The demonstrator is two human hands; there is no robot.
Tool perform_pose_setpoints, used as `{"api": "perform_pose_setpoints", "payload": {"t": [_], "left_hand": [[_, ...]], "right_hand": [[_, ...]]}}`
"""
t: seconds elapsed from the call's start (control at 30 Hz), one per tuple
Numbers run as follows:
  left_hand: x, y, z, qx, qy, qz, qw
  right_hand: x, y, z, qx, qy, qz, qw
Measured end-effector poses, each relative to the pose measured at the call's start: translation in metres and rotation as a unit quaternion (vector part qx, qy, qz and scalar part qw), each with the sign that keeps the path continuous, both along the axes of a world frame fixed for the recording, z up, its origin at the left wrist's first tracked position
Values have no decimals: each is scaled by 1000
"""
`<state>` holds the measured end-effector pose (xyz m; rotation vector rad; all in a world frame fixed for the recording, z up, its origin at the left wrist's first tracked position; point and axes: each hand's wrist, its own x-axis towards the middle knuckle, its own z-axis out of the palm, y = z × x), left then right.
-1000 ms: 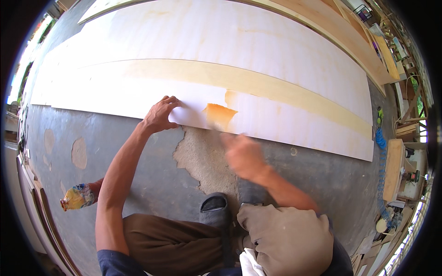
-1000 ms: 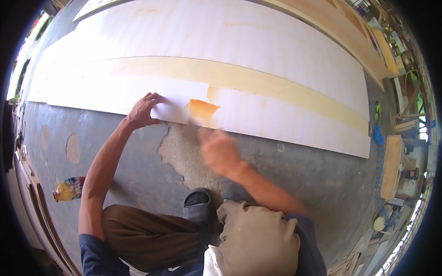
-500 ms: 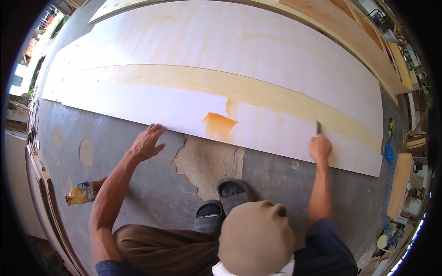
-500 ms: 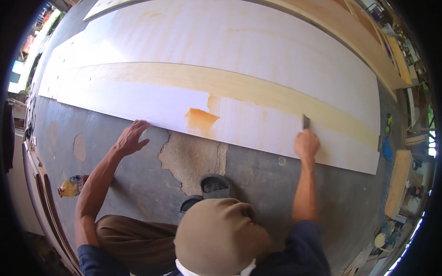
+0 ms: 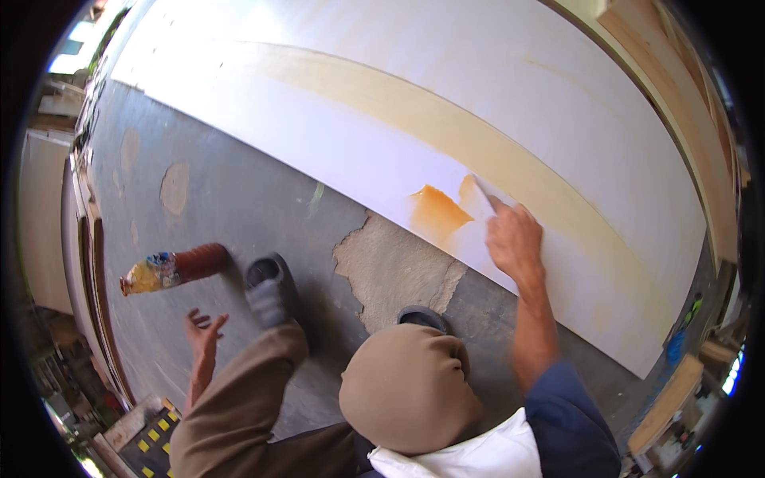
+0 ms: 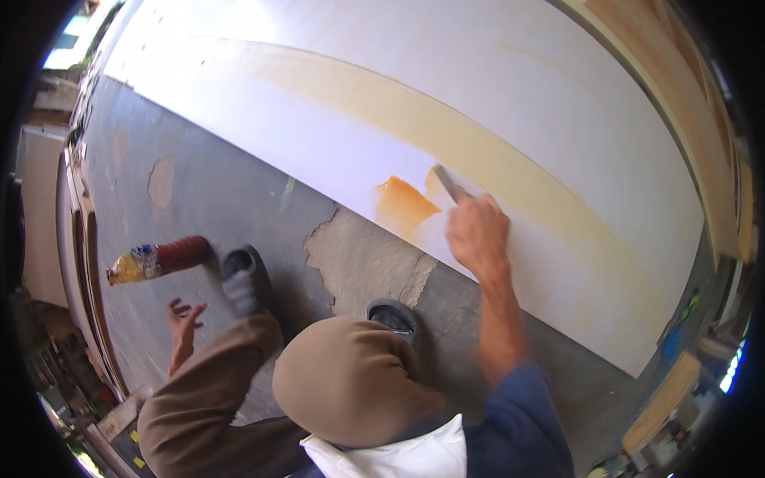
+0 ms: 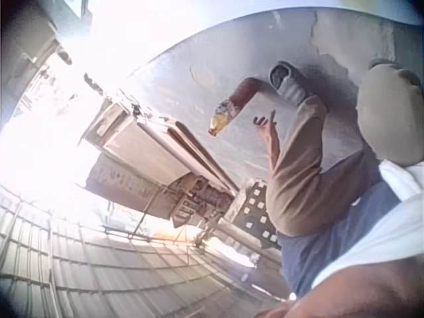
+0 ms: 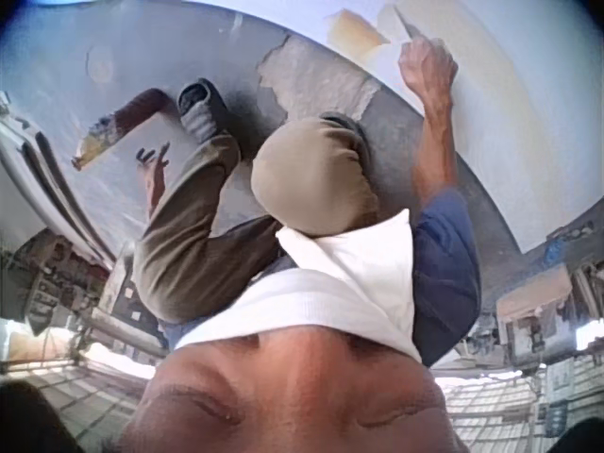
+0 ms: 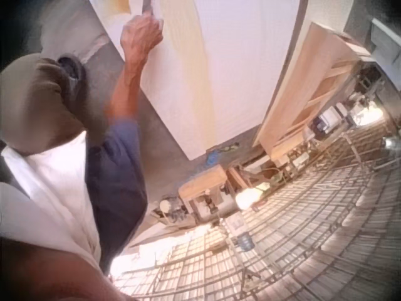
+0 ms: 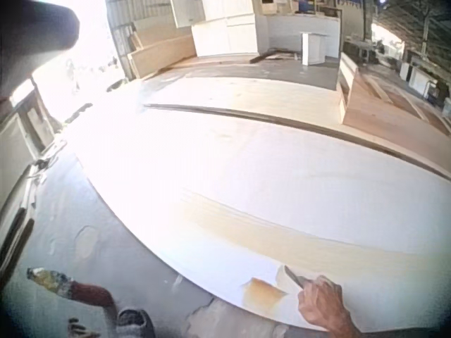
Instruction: The person applies an orange adhesive to a white board using a scraper. They spread the glue along the board's surface and then pour more adhesive from a bottle onto the scraper to continue the application.
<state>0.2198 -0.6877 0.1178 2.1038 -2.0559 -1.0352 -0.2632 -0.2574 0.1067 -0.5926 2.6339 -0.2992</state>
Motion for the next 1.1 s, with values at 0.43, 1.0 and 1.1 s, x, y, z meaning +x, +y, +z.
{"api": "perform_pose_setpoints", "payload": {"t": [0.43,1.0,1.1], "left_hand": [[-107,-79,-44,-244,292,-8,925],[-206,-230,-75,-163,245,-116,949],[-197,-264,-86,-144,249,-141,947]], "right_hand": [[4,-7,-23,-34,114,-45,992],[16,-24,-23,-30,130,-146,980],[31,-34,-27,-15,182,-145,973]]}}
